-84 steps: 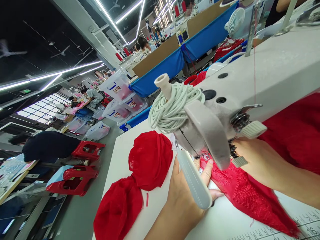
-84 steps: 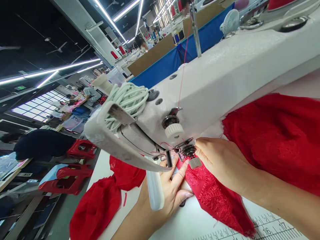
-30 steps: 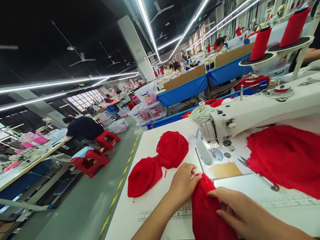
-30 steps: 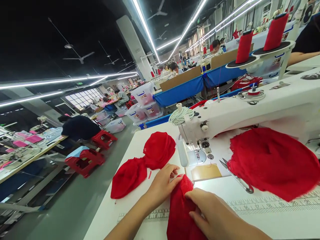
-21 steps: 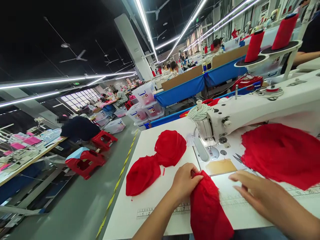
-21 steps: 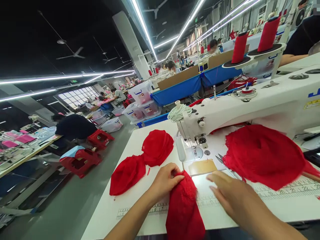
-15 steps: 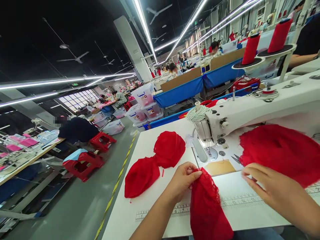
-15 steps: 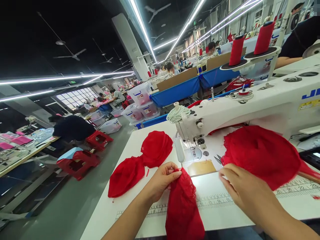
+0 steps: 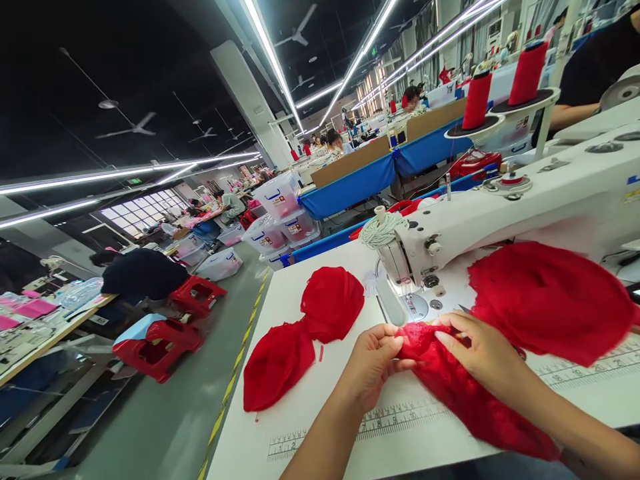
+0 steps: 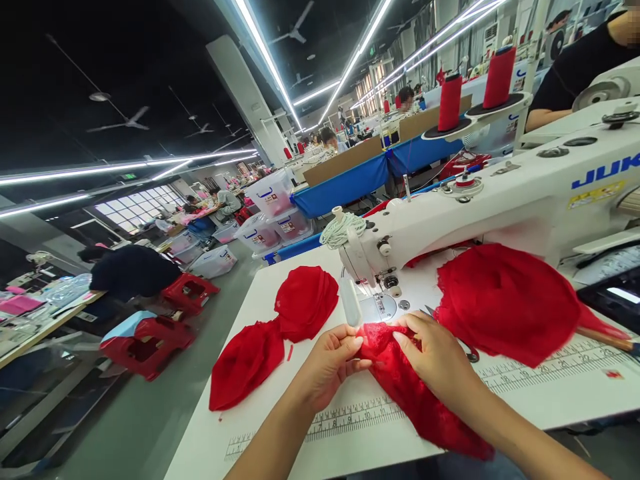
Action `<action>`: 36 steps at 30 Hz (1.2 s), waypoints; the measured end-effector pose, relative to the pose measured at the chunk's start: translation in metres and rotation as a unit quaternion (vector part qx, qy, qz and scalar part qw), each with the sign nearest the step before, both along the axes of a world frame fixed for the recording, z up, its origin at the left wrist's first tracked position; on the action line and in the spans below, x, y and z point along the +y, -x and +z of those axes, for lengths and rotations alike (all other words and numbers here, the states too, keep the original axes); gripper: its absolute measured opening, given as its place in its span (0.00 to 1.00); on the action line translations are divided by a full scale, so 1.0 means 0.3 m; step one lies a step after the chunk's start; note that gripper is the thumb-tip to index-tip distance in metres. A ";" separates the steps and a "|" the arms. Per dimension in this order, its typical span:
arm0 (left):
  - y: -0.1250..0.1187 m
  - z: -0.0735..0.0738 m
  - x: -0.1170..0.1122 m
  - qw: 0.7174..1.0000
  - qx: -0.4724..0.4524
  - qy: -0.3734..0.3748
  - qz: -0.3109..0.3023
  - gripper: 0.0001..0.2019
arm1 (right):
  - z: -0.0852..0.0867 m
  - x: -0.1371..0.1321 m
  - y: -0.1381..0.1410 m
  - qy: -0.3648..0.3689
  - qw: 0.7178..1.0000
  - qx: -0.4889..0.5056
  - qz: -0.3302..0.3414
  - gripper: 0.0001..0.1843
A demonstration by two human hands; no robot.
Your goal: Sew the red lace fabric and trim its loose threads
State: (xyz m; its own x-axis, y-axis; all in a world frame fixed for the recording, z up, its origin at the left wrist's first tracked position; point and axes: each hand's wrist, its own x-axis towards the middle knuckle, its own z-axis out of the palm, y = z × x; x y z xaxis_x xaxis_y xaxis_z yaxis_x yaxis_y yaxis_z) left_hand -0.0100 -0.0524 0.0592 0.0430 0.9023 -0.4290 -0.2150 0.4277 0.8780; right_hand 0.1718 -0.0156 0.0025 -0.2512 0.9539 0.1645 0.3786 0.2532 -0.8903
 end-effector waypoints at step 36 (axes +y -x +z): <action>-0.026 -0.041 -0.061 0.978 0.192 -0.072 0.027 0.23 | 0.047 -0.042 0.001 -0.072 0.997 -0.026 -0.002 0.07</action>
State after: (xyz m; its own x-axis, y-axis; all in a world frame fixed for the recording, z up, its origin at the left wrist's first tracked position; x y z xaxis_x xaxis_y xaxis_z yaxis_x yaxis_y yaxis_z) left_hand -0.0023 -0.0706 0.0471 -0.1452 0.9510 -0.2731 0.1238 0.2913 0.9486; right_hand 0.1713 -0.0282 0.0167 -0.2602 0.9222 0.2861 0.4248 0.3754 -0.8238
